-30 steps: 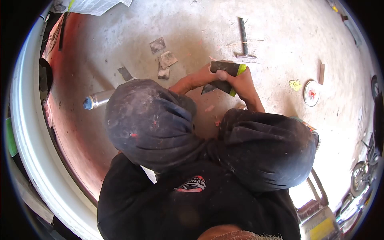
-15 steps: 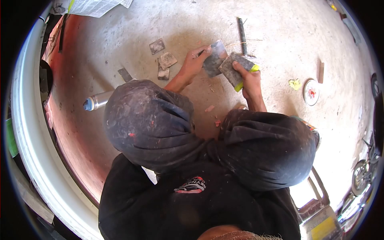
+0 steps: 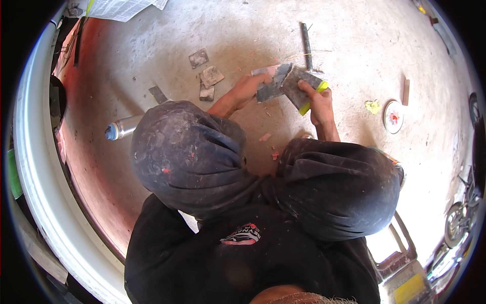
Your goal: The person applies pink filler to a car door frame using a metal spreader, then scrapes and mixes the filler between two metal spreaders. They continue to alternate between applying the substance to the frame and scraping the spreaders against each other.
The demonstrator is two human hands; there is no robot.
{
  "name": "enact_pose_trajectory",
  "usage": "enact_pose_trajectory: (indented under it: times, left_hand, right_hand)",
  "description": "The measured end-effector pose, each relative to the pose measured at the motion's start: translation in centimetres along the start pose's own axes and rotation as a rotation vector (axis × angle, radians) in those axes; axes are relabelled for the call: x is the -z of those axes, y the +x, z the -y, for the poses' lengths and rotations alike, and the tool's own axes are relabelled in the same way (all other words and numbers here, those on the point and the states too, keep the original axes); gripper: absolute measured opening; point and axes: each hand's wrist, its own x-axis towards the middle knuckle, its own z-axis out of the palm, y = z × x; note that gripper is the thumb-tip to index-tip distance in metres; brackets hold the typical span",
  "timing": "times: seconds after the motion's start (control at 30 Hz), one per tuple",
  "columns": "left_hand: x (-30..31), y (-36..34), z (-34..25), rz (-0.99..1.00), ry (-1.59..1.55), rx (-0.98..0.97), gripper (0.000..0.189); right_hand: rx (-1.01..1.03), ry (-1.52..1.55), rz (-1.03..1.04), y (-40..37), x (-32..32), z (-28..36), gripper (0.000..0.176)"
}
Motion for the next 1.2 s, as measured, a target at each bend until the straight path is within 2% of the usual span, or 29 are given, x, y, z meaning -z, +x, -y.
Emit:
enact_pose_trajectory:
  times: [0.13, 0.23, 0.33, 0.43, 0.53, 0.63, 0.73, 0.83, 0.93, 1.03, 1.13, 1.17, 1.2]
  left_hand:
    - [-0.8, 0.2, 1.2, 0.132, -0.298, -0.007, 0.057]
    - [-0.6, -0.1, 1.8, 0.273, -0.410, -0.033, 0.070]
    - [-0.2, -0.7, 2.0, 0.338, -0.426, 0.009, 0.082]
    - [-0.1, -0.8, 1.8, 0.368, -0.154, -0.123, 0.087]
    - [-0.1, -0.9, 1.7, 0.342, 0.030, -0.166, 0.090]
    - [0.3, -0.6, 1.6, 0.380, -0.008, -0.137, 0.087]
    - [-0.1, -1.3, 1.6, 0.356, -0.147, -0.104, 0.080]
    - [0.5, -1.3, 2.8, 0.286, -0.179, -0.038, 0.077]
    - [1.2, -0.8, 3.1, 0.344, -0.138, 0.025, 0.079]
    - [0.9, -0.4, 2.7, 0.329, -0.188, 0.027, 0.084]
    - [0.3, -0.4, 1.4, 0.382, -0.221, -0.129, 0.086]
    - [-0.1, -0.5, 1.5, 0.313, -0.246, -0.190, 0.086]
    - [-0.2, -0.5, 1.5, 0.307, -0.201, -0.170, 0.086]
  right_hand:
    - [0.028, 0.053, -0.036, -0.6, -1.6, 0.0, 0.025]
    - [0.036, 0.055, -0.019, -0.9, -2.2, 0.2, 0.022]
    - [0.007, -0.035, -0.023, -1.2, -2.4, 0.6, 0.021]
    - [0.030, -0.079, 0.019, -1.7, -2.9, 1.1, 0.023]
    - [0.040, -0.257, 0.035, -2.0, -3.3, 1.6, 0.024]
    - [0.030, -0.297, 0.076, -1.9, -3.4, 1.7, 0.027]
    - [-0.013, -0.119, 0.197, -2.0, -3.9, 1.5, 0.031]
    - [-0.039, -0.184, 0.246, -2.6, -4.5, 1.8, 0.032]
    - [-0.002, -0.335, 0.369, -2.8, -4.8, 2.4, 0.031]
    - [0.146, -0.455, 0.396, -2.8, -5.2, 3.5, 0.029]
    - [0.064, -0.223, 0.246, -2.2, -4.4, 4.5, 0.027]
    - [0.029, -0.023, 0.147, -1.4, -3.9, 4.1, 0.023]
    - [0.011, 0.075, 0.136, -0.7, -3.0, 3.9, 0.020]
